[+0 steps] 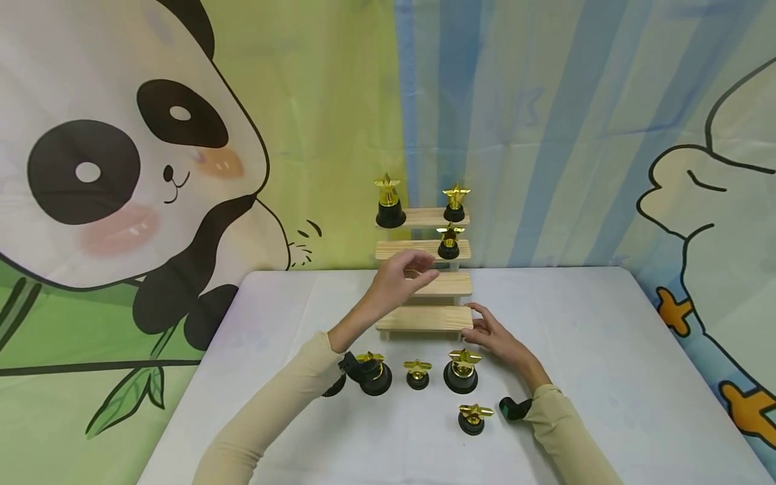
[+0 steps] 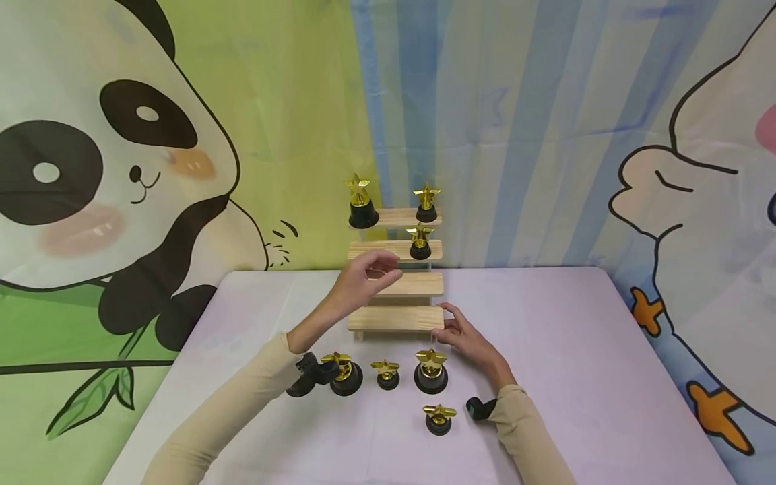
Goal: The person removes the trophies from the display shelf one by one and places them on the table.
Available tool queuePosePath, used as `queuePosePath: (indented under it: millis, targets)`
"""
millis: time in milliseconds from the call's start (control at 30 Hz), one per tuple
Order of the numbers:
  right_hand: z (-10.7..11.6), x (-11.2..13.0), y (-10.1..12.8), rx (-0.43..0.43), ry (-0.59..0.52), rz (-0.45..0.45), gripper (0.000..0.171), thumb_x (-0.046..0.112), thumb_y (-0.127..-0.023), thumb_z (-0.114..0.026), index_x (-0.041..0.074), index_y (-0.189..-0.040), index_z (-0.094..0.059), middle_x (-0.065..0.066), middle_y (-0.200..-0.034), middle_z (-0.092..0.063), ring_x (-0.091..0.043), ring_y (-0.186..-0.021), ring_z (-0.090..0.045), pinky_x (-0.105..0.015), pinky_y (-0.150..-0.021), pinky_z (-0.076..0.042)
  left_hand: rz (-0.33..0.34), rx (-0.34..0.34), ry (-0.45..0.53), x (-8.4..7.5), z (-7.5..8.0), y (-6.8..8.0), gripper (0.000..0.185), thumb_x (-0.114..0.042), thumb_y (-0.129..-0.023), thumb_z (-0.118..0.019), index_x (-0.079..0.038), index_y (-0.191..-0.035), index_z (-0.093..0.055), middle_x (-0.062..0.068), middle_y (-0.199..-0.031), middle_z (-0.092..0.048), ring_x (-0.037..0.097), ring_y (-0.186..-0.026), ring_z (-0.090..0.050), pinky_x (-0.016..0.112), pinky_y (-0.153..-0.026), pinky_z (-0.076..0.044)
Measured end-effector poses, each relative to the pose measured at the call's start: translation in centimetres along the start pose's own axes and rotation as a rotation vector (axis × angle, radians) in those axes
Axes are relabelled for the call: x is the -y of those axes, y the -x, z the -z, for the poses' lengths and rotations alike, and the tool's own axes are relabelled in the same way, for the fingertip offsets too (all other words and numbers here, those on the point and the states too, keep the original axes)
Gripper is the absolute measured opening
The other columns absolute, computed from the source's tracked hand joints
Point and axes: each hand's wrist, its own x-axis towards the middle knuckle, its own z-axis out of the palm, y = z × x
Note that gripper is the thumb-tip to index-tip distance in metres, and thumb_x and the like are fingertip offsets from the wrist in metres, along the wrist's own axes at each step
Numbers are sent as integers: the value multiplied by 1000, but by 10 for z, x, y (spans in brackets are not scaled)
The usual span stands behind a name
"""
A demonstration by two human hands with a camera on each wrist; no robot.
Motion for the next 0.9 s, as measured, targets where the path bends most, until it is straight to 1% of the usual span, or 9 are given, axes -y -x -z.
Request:
queuePosePath:
  millis: [67,200,300,400,467,567,667,767,900]
  targets:
    - [0,-1,-1,4,-2,3,68,29,-100,-54,18,-153,-13,-31,-132,-53,-32,-113,-62,-52,-104,-46,22,2,-12,4,4,-15,30,-21,-92,-68,-4,-115,-64,11,-110,-69,20,-99,-68,22,-83,-58]
    - [0,-3,0,-3,-2,1,67,29,-99,-55,18,-152,-15,-30,-130,-54,-31,-111,-62,-52,-102,-47,27,-11,-42,10,10,-40,31,-20,-92,-67,-2,-116,-64,13,-111,-68,22,-99,-68,25,-83,-59]
    - [0,-4,0,-8,4,0,68,29,-99,-56,18,-152,-15,-29,-130,-54,-30,-110,-63,-51,-101,-48,6,-56,-64,11,14,-55,32,-19,-92,-68,-3,-118,-63,15,-112,-67,23,-100,-68,28,-86,-58]
    - [1,-3,0,-9,17,-4,69,31,-99,-56,19,-152,-14,-27,-130,-55,-27,-110,-63,-49,-101,-48,9,-83,-82,11,17,-66,32,-19,-91,-69,-5,-120,-63,15,-114,-67,23,-100,-68,31,-89,-58]
    - [0,-2,-1,-3,17,0,70,31,-99,-56,18,-153,-13,-27,-131,-54,-26,-110,-63,-49,-101,-48,20,-85,-88,13,18,-71,32,-18,-91,-69,-6,-120,-63,16,-115,-66,23,-100,-68,31,-89,-57]
    - [1,-1,-1,-10,17,5,69,30,-99,-56,17,-153,-14,-28,-130,-55,-27,-109,-63,-50,-101,-48,34,-68,-100,16,18,-79,32,-20,-92,-68,-6,-120,-63,15,-115,-66,22,-100,-68,29,-88,-57]
    - [2,1,-2,-14,19,13,68,30,-99,-55,18,-153,-14,-28,-129,-55,-28,-109,-63,-51,-102,-48,35,-67,-105,21,16,-85,32,-22,-92,-68,-5,-119,-64,17,-116,-66,23,-101,-67,30,-88,-57]
    - [2,0,-3,-22,19,1,69,32,-98,-56,20,-152,-16,-26,-128,-56,-25,-108,-63,-48,-101,-48,39,-66,-122,26,12,-88,35,-25,-92,-68,-3,-119,-64,16,-117,-65,24,-105,-65,31,-90,-57]
    - [0,-3,-2,-17,17,-20,68,31,-99,-56,21,-152,-15,-25,-129,-57,-25,-109,-63,-48,-101,-48,54,-50,-142,32,5,-87,41,-27,-92,-68,-1,-123,-62,13,-120,-65,24,-109,-64,31,-91,-57]
